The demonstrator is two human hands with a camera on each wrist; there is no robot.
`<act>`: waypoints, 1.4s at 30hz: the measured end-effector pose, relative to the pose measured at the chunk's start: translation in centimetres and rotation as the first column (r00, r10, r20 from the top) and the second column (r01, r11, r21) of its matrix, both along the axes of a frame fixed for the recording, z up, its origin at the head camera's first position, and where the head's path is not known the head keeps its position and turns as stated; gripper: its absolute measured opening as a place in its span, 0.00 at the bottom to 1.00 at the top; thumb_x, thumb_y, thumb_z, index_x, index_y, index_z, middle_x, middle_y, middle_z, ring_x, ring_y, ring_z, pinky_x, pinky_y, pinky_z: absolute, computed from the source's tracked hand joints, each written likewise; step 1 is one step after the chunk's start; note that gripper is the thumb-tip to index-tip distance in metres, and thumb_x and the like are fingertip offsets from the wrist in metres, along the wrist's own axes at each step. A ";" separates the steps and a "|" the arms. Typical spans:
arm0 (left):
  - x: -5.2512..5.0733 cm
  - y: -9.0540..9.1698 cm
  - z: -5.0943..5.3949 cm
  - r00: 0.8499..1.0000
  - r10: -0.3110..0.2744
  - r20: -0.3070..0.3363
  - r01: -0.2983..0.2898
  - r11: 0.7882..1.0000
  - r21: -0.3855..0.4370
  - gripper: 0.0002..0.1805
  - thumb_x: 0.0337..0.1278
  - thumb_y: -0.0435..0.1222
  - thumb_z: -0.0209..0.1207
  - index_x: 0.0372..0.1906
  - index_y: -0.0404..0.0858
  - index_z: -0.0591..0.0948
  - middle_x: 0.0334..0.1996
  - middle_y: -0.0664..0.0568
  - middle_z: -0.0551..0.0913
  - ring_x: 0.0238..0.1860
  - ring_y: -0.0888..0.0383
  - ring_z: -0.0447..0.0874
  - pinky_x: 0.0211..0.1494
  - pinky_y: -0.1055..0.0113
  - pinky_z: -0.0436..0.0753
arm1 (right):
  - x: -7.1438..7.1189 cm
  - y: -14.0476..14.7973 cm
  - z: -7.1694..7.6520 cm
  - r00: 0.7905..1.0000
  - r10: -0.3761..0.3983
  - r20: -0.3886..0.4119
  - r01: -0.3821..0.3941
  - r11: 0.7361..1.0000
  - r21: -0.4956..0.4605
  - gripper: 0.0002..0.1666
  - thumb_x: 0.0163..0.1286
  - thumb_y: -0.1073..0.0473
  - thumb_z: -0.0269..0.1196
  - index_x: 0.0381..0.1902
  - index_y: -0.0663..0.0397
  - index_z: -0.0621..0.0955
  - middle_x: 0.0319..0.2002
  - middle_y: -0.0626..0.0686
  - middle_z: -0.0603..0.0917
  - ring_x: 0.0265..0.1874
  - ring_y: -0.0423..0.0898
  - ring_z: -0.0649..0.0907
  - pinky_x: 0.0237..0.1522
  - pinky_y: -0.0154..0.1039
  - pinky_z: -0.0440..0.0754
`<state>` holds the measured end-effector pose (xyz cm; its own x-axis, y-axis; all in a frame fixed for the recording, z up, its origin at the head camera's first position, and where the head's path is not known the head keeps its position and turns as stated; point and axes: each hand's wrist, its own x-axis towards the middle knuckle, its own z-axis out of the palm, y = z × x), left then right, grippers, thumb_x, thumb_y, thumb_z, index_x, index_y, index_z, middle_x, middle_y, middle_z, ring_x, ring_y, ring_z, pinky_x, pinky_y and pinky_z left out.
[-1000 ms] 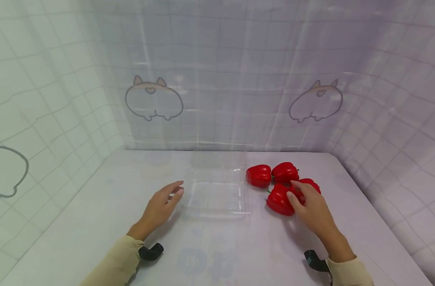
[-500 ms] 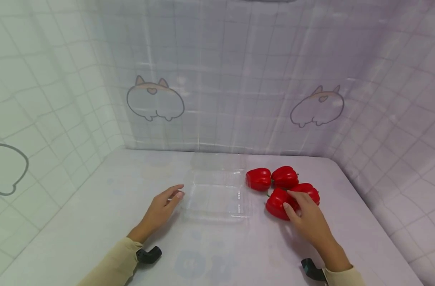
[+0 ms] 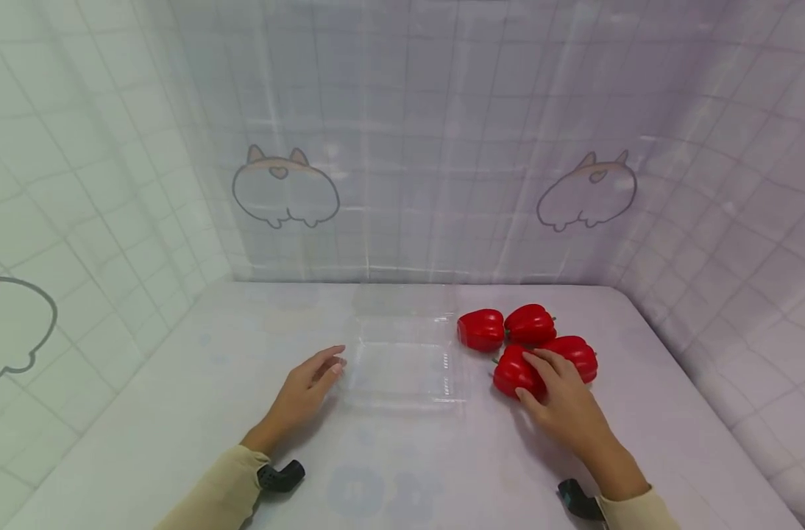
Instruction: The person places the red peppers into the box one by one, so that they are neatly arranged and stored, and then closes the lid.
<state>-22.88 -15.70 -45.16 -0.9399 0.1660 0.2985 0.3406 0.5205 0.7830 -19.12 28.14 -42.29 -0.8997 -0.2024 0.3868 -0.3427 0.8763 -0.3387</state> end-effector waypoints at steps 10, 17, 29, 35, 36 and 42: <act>0.8 -0.2 -0.4 1.000 -0.027 0.007 0.027 1.000 0.011 0.19 0.75 0.46 0.54 0.64 0.52 0.80 0.57 0.55 0.81 0.54 0.59 0.80 0.59 0.53 0.80 | 0.7 -0.8 -0.3 0.999 -0.009 0.044 0.010 1.000 -0.004 0.48 0.48 0.55 0.81 0.65 0.63 0.73 0.63 0.65 0.71 0.61 0.66 0.71 0.43 0.66 0.83; 0.9 0.0 -0.5 0.998 -0.049 0.029 0.049 0.999 -0.008 0.20 0.76 0.49 0.52 0.66 0.53 0.78 0.58 0.56 0.81 0.53 0.60 0.79 0.59 0.53 0.79 | 1.1 -0.7 -0.6 0.998 -0.029 0.052 0.029 0.999 -0.014 0.48 0.49 0.54 0.80 0.65 0.63 0.72 0.63 0.66 0.72 0.61 0.67 0.71 0.44 0.67 0.82; 0.4 -0.2 -0.4 0.998 -0.063 0.013 0.063 0.997 -0.035 0.21 0.75 0.45 0.53 0.68 0.49 0.76 0.58 0.55 0.80 0.53 0.60 0.80 0.57 0.54 0.80 | 0.9 -0.7 -0.4 0.996 -0.043 0.075 0.047 0.998 -0.042 0.48 0.52 0.52 0.79 0.67 0.61 0.72 0.63 0.67 0.71 0.61 0.67 0.71 0.45 0.68 0.81; 0.2 -0.2 -0.4 0.998 -0.067 -0.008 0.067 0.997 -0.029 0.23 0.75 0.41 0.54 0.71 0.45 0.73 0.57 0.50 0.81 0.53 0.57 0.81 0.58 0.53 0.80 | 0.5 -0.7 -0.2 0.997 -0.036 0.062 0.038 0.999 -0.031 0.47 0.53 0.53 0.79 0.67 0.61 0.71 0.63 0.66 0.71 0.61 0.67 0.71 0.45 0.68 0.81; 0.2 -0.2 -0.4 0.998 -0.063 -0.006 0.063 0.997 -0.033 0.24 0.75 0.41 0.54 0.71 0.46 0.73 0.57 0.50 0.81 0.53 0.57 0.81 0.58 0.53 0.80 | 0.4 -0.6 -0.2 0.997 -0.036 0.063 0.038 0.999 -0.030 0.48 0.52 0.53 0.79 0.67 0.61 0.71 0.63 0.66 0.71 0.61 0.67 0.70 0.45 0.68 0.81; 0.0 -0.1 -0.5 0.998 -0.057 0.020 0.057 0.998 -0.034 0.26 0.75 0.42 0.54 0.74 0.48 0.70 0.57 0.49 0.80 0.56 0.55 0.80 0.61 0.51 0.78 | 0.2 -0.6 0.1 0.998 -0.039 0.059 0.042 0.998 -0.043 0.48 0.52 0.53 0.79 0.67 0.62 0.71 0.63 0.67 0.71 0.61 0.68 0.70 0.45 0.69 0.80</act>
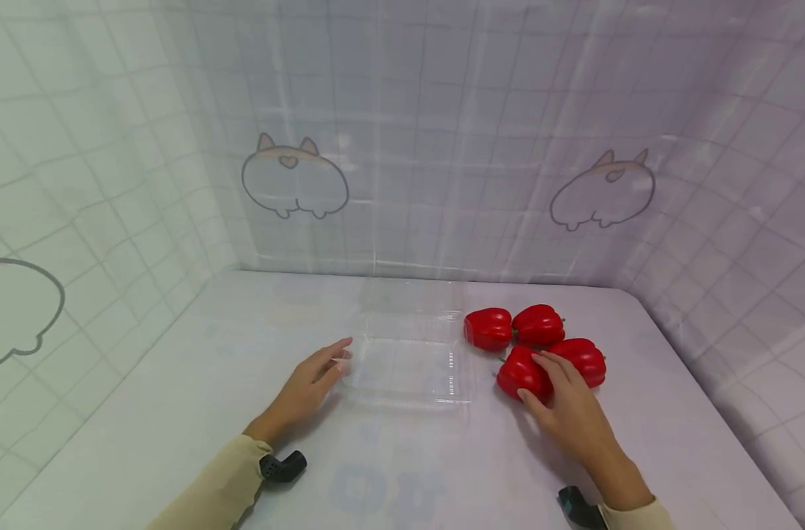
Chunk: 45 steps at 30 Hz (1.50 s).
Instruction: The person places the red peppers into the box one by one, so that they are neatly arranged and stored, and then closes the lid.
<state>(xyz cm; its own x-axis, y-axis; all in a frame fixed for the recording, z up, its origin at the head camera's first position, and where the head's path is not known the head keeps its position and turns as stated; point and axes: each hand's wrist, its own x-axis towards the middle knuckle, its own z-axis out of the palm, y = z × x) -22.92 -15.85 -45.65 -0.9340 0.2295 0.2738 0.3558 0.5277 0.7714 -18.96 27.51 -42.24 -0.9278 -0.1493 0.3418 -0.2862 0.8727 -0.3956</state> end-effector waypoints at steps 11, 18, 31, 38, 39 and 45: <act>-0.2 0.1 0.1 1.000 -0.023 0.002 0.023 1.000 0.015 0.30 0.74 0.41 0.55 0.76 0.43 0.66 0.57 0.46 0.80 0.56 0.49 0.81 0.63 0.48 0.77 | 0.0 -0.1 0.1 0.998 0.008 -0.057 -0.013 0.996 -0.093 0.45 0.55 0.55 0.78 0.67 0.64 0.71 0.61 0.66 0.74 0.59 0.66 0.73 0.46 0.69 0.80; -0.1 0.0 -0.1 0.999 -0.031 0.013 0.030 0.999 0.020 0.30 0.74 0.41 0.54 0.76 0.43 0.65 0.58 0.45 0.79 0.56 0.49 0.80 0.63 0.46 0.76 | 0.1 -0.1 -0.2 0.998 0.004 -0.068 -0.013 0.992 -0.125 0.44 0.57 0.55 0.77 0.67 0.63 0.72 0.60 0.65 0.75 0.57 0.64 0.74 0.45 0.67 0.82; 0.0 0.1 0.2 0.997 -0.053 0.061 0.050 0.997 0.054 0.31 0.74 0.42 0.54 0.77 0.44 0.63 0.68 0.47 0.72 0.63 0.50 0.76 0.67 0.48 0.73 | -0.5 -0.5 -0.1 0.996 0.016 -0.092 -0.031 0.985 -0.168 0.42 0.58 0.53 0.76 0.66 0.61 0.72 0.57 0.60 0.78 0.52 0.57 0.78 0.43 0.49 0.86; 0.0 0.2 0.1 0.994 -0.081 0.070 0.074 0.993 0.092 0.31 0.75 0.42 0.53 0.78 0.44 0.62 0.72 0.45 0.69 0.66 0.49 0.74 0.69 0.47 0.71 | -1.3 -0.8 0.3 0.996 0.015 -0.090 -0.032 0.981 -0.192 0.43 0.57 0.53 0.76 0.67 0.61 0.72 0.56 0.60 0.79 0.51 0.57 0.79 0.42 0.26 0.77; 0.0 0.1 0.1 0.994 -0.084 0.069 0.078 0.993 0.094 0.31 0.75 0.42 0.53 0.78 0.43 0.62 0.72 0.45 0.68 0.66 0.49 0.74 0.69 0.47 0.71 | -1.5 -0.8 0.3 0.997 0.012 -0.082 -0.029 0.979 -0.199 0.43 0.58 0.53 0.76 0.67 0.61 0.72 0.56 0.60 0.79 0.51 0.57 0.79 0.42 0.28 0.78; 0.0 0.2 0.1 0.992 -0.094 0.079 0.085 0.991 0.102 0.31 0.76 0.41 0.53 0.78 0.43 0.61 0.73 0.44 0.67 0.68 0.48 0.72 0.70 0.48 0.69 | -2.1 -1.4 0.7 1.000 -0.006 0.007 0.007 0.964 -0.268 0.44 0.62 0.48 0.73 0.70 0.61 0.69 0.59 0.63 0.78 0.55 0.61 0.78 0.44 0.54 0.86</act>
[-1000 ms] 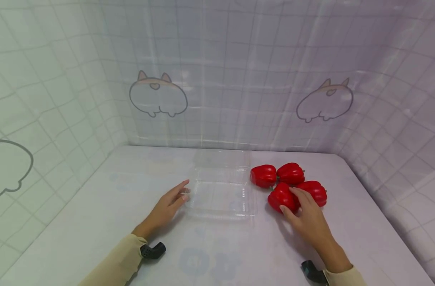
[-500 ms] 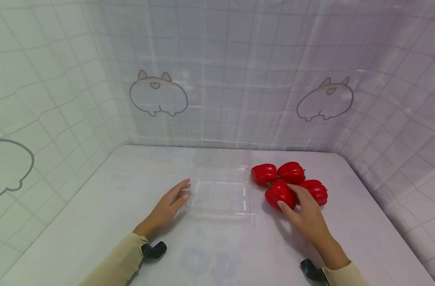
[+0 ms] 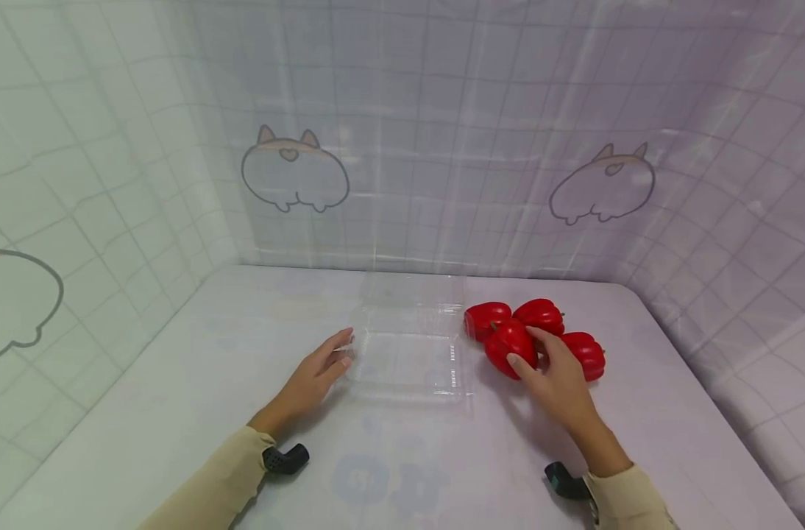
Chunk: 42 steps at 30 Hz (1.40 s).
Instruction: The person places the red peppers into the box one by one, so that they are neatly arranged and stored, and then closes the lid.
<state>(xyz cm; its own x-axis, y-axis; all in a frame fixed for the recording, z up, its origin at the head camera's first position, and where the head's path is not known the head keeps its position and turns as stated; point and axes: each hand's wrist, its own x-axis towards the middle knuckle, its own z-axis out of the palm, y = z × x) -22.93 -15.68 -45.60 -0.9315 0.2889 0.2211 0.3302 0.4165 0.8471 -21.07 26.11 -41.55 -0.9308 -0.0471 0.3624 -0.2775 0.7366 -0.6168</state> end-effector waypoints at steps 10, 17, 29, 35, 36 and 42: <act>-0.1 0.1 0.0 1.000 0.003 0.022 -0.004 1.000 0.022 0.30 0.75 0.39 0.53 0.77 0.43 0.62 0.72 0.45 0.68 0.68 0.49 0.72 0.70 0.49 0.69 | -0.7 -0.6 1.5 0.997 -0.016 0.082 0.024 0.995 -0.100 0.45 0.66 0.47 0.69 0.73 0.61 0.65 0.63 0.67 0.74 0.58 0.66 0.76 0.50 0.63 0.82; 0.3 0.4 0.7 0.998 0.011 0.067 -0.013 1.000 0.028 0.31 0.76 0.35 0.52 0.77 0.35 0.59 0.73 0.39 0.65 0.69 0.43 0.70 0.71 0.47 0.67 | -0.9 -1.0 1.8 0.993 -0.009 0.122 0.027 0.988 -0.149 0.45 0.68 0.45 0.68 0.73 0.60 0.64 0.64 0.67 0.73 0.60 0.67 0.75 0.47 0.63 0.83; 0.1 0.1 0.1 1.000 -0.006 0.031 0.005 1.000 0.025 0.31 0.76 0.40 0.52 0.78 0.44 0.59 0.73 0.47 0.67 0.69 0.49 0.71 0.71 0.50 0.68 | -1.1 -1.2 4.4 0.915 0.207 0.346 0.027 0.825 -0.564 0.48 0.74 0.43 0.60 0.79 0.56 0.52 0.73 0.62 0.59 0.63 0.56 0.69 0.53 0.43 0.83; 0.1 0.1 0.0 1.000 -0.020 0.003 0.020 1.000 -0.001 0.32 0.76 0.41 0.51 0.79 0.45 0.58 0.74 0.48 0.65 0.69 0.50 0.71 0.72 0.50 0.67 | -1.3 -1.8 4.8 0.904 0.249 0.348 0.018 0.791 -0.611 0.47 0.73 0.48 0.62 0.78 0.58 0.52 0.73 0.61 0.58 0.63 0.52 0.68 0.53 0.40 0.83; 0.1 0.1 0.0 1.000 -0.021 0.002 0.021 1.000 -0.006 0.32 0.76 0.41 0.51 0.79 0.44 0.58 0.75 0.48 0.65 0.69 0.50 0.71 0.72 0.50 0.67 | -1.4 -1.9 4.8 0.904 0.249 0.347 0.016 0.793 -0.609 0.47 0.73 0.48 0.63 0.78 0.58 0.52 0.72 0.61 0.59 0.63 0.53 0.67 0.53 0.40 0.83; 0.1 0.1 -0.2 1.000 -0.028 0.001 0.028 0.999 -0.023 0.33 0.77 0.43 0.50 0.80 0.44 0.57 0.75 0.50 0.63 0.70 0.50 0.70 0.72 0.49 0.66 | -1.9 -2.3 4.7 0.900 0.254 0.353 0.004 0.807 -0.591 0.47 0.72 0.48 0.64 0.77 0.59 0.54 0.71 0.62 0.60 0.64 0.56 0.66 0.53 0.42 0.83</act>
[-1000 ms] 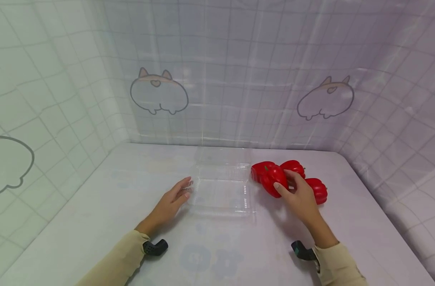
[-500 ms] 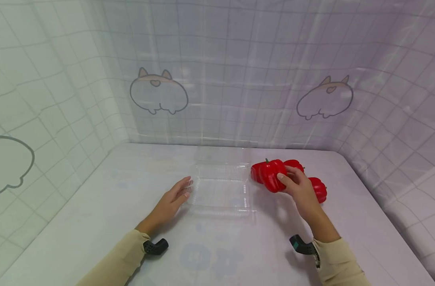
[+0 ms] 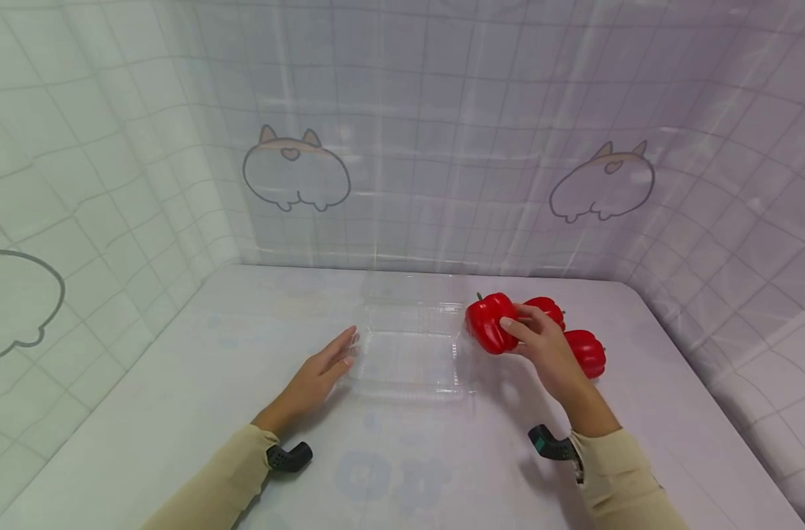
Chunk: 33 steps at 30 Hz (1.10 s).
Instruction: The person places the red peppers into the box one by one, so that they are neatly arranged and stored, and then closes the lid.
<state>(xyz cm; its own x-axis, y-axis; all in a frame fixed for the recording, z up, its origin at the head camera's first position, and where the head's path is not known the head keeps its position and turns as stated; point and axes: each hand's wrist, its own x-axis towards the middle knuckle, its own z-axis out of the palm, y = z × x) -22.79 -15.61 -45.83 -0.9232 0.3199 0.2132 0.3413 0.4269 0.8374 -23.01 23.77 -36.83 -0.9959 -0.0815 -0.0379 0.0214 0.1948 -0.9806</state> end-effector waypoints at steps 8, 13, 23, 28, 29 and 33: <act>-0.3 -0.1 -0.4 1.000 -0.014 0.018 0.014 1.000 -0.007 0.33 0.77 0.46 0.50 0.80 0.49 0.56 0.76 0.56 0.62 0.70 0.55 0.70 0.73 0.54 0.66 | -0.5 -0.9 0.1 0.998 0.065 0.001 -0.065 0.998 0.003 0.47 0.71 0.49 0.64 0.77 0.61 0.55 0.71 0.63 0.62 0.65 0.58 0.66 0.54 0.42 0.82; -0.4 -0.1 -0.5 1.000 -0.003 0.010 0.003 1.000 -0.027 0.32 0.77 0.46 0.50 0.80 0.52 0.57 0.76 0.59 0.62 0.69 0.55 0.71 0.72 0.53 0.67 | -1.0 -1.3 0.1 0.995 0.095 -0.008 -0.094 0.995 0.040 0.47 0.69 0.48 0.67 0.76 0.59 0.57 0.70 0.63 0.64 0.65 0.60 0.67 0.56 0.47 0.82; 0.0 0.1 -0.2 1.000 -0.009 -0.006 0.009 0.999 -0.036 0.31 0.77 0.47 0.50 0.79 0.52 0.59 0.76 0.59 0.62 0.69 0.54 0.70 0.73 0.51 0.66 | -1.8 -1.8 -0.3 0.993 0.121 -0.008 -0.120 0.992 0.038 0.47 0.67 0.49 0.69 0.76 0.56 0.60 0.70 0.63 0.65 0.65 0.61 0.68 0.59 0.56 0.78; 0.1 0.1 0.0 1.000 -0.021 -0.006 0.021 0.999 -0.038 0.32 0.76 0.46 0.51 0.80 0.50 0.58 0.76 0.56 0.62 0.69 0.52 0.70 0.72 0.50 0.66 | -2.4 -2.4 -0.2 0.989 0.145 -0.006 -0.144 0.989 0.028 0.46 0.67 0.50 0.69 0.75 0.56 0.61 0.69 0.62 0.66 0.64 0.61 0.69 0.59 0.57 0.78; 0.1 0.1 0.0 1.000 -0.023 -0.003 0.023 0.999 -0.038 0.33 0.76 0.46 0.51 0.80 0.49 0.58 0.76 0.55 0.62 0.70 0.51 0.70 0.72 0.49 0.66 | -2.5 -2.5 -0.2 0.989 0.149 -0.006 -0.149 0.988 0.031 0.46 0.67 0.50 0.69 0.75 0.56 0.61 0.68 0.62 0.67 0.64 0.61 0.69 0.59 0.57 0.78; 0.3 0.1 0.0 1.000 -0.028 0.009 0.028 0.999 -0.035 0.34 0.76 0.46 0.51 0.80 0.49 0.56 0.77 0.54 0.60 0.71 0.49 0.68 0.73 0.49 0.65 | -2.9 -3.2 0.0 0.983 0.183 -0.006 -0.183 0.982 0.040 0.44 0.66 0.51 0.70 0.73 0.55 0.64 0.67 0.62 0.68 0.63 0.61 0.71 0.58 0.57 0.79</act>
